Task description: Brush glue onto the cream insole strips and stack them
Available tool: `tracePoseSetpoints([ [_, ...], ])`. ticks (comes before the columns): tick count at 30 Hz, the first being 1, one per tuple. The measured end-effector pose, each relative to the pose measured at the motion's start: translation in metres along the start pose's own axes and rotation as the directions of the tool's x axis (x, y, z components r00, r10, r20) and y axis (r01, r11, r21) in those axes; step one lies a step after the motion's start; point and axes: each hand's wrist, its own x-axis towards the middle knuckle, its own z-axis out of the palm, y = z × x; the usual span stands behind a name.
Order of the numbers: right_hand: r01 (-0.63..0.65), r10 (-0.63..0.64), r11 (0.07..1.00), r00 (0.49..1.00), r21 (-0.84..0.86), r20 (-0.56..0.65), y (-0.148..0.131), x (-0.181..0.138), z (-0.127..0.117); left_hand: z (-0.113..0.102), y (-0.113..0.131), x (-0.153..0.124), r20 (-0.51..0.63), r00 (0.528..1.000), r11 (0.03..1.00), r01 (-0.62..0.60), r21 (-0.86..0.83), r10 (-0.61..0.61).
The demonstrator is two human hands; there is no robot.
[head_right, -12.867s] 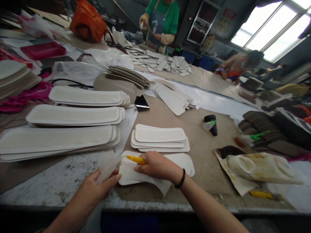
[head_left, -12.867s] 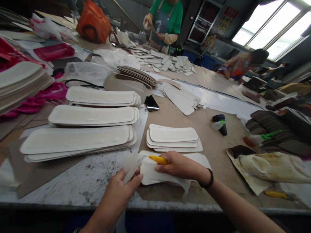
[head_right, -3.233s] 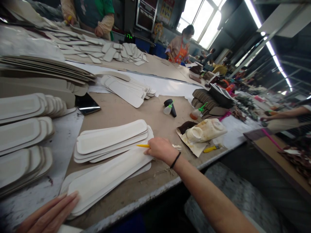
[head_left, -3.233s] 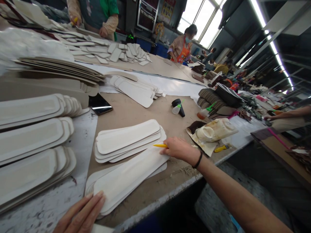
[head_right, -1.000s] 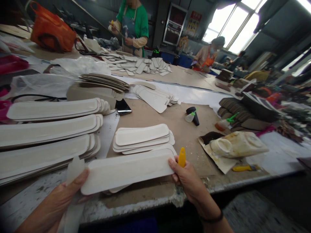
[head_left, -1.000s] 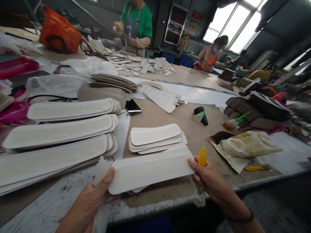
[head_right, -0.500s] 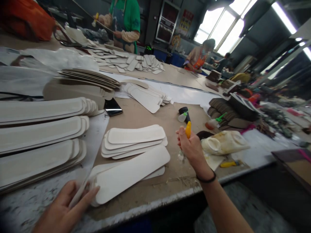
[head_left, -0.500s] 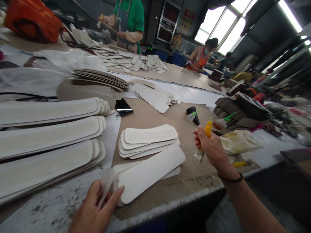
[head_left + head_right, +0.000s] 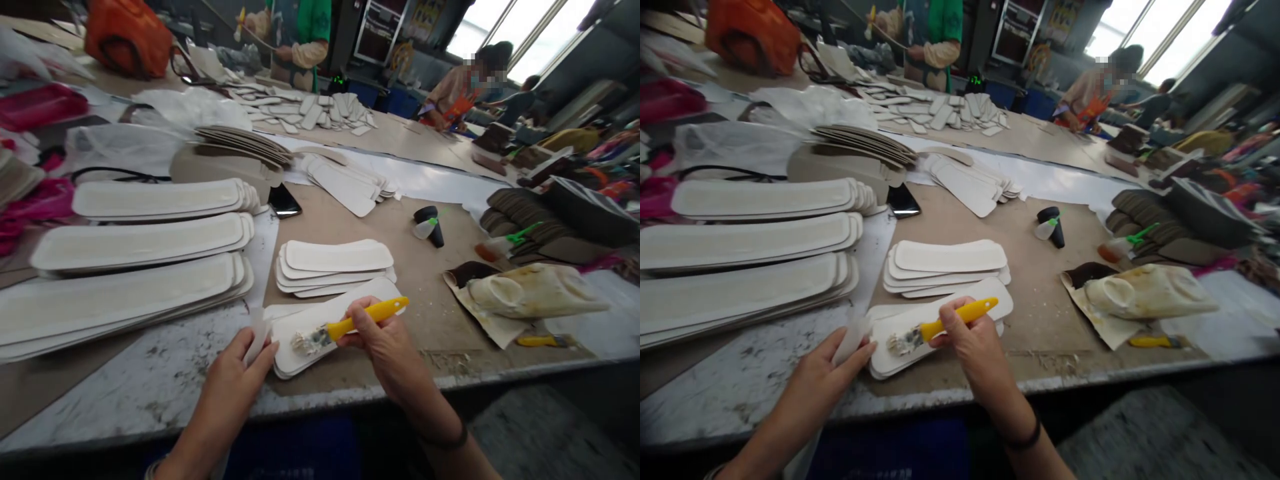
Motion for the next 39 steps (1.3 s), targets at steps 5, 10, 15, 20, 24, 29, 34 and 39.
tracePoseSetpoints([
  [5,0.01,-0.014,0.984,1.0,-0.179,-0.018,0.012,0.0,0.009,-0.001,-0.002,-0.001,0.007,1.0,1.0,-0.024,-0.003,0.024],
  [10,0.196,-0.271,0.842,0.959,-0.503,-0.08,0.003,-0.004,-0.009,0.001,-0.005,-0.001,0.02,1.0,0.999,-0.015,-0.03,0.015],
  [15,0.27,-0.529,0.538,0.846,-0.799,-0.07,-0.006,-0.001,-0.041,0.004,-0.006,-0.003,-0.029,1.0,1.0,0.009,-0.028,-0.01],
  [20,0.289,-0.697,0.279,0.717,-0.916,0.014,-0.019,0.003,-0.07,0.004,-0.002,-0.006,-0.076,0.994,0.997,0.074,-0.025,-0.075],
  [24,0.337,-0.749,0.123,0.648,-0.933,0.135,-0.018,-0.002,-0.07,0.006,-0.008,-0.005,-0.061,0.992,0.993,0.112,-0.021,-0.113],
  [29,0.458,-0.66,0.115,0.698,-0.882,0.277,0.002,-0.021,-0.034,0.008,-0.016,-0.003,-0.072,0.995,0.997,0.073,-0.018,-0.074],
  [34,0.534,-0.668,0.248,0.699,-0.808,0.257,0.0,-0.027,-0.031,0.009,-0.023,-0.002,-0.08,0.992,0.995,0.09,-0.044,-0.094],
  [39,0.476,-0.709,0.177,0.669,-0.861,0.224,0.006,-0.025,-0.024,0.009,-0.024,-0.001,-0.094,0.995,1.0,0.02,0.019,-0.019],
])
